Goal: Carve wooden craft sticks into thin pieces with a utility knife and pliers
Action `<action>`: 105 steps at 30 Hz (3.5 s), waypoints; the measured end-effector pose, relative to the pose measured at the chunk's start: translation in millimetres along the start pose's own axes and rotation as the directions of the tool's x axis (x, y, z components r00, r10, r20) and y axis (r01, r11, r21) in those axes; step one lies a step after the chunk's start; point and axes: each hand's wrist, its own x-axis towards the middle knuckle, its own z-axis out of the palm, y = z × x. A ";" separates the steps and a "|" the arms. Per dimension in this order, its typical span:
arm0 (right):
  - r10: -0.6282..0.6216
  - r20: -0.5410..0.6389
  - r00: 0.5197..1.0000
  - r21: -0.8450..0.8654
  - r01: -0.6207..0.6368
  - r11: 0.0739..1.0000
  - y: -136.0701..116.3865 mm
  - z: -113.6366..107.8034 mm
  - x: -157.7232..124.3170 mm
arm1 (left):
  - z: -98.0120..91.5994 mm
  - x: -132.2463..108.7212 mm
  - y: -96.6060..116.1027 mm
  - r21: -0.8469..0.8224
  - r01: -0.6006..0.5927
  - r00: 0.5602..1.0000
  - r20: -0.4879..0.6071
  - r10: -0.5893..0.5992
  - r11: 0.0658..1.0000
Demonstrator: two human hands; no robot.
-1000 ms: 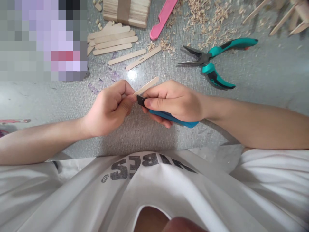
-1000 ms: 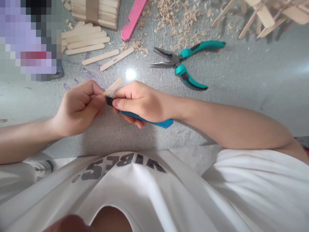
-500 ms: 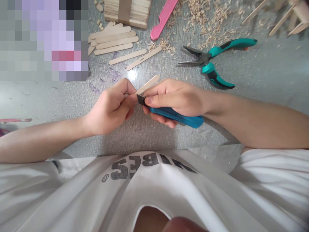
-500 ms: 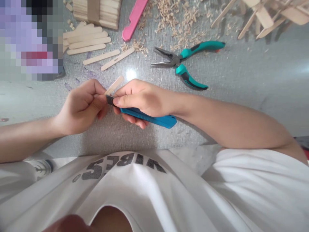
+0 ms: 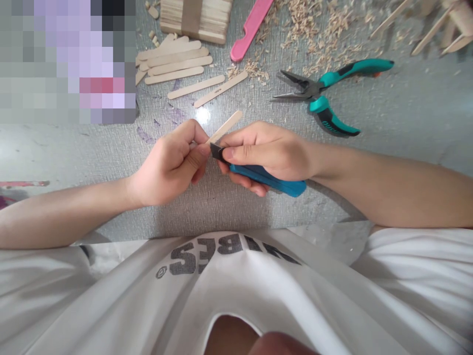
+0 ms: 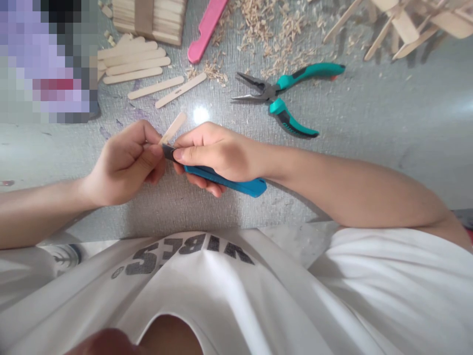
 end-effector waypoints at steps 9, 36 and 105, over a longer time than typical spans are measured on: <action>-0.032 -0.121 0.992 -0.015 0.031 0.999 -3.3 10.1 -4.2 | -5.2 2.5 0.0 0.083 -0.037 0.999 -0.016 0.039 0.996; -0.072 -0.098 0.993 -0.146 0.057 0.988 -3.1 6.7 -1.6 | -3.8 2.2 -12.3 0.154 -0.040 0.994 -0.098 0.056 0.987; 0.002 -0.074 0.997 -0.025 -0.004 1.000 -11.1 1.4 -2.2 | -5.7 6.0 -0.9 0.099 -0.018 1.000 -0.020 0.020 0.995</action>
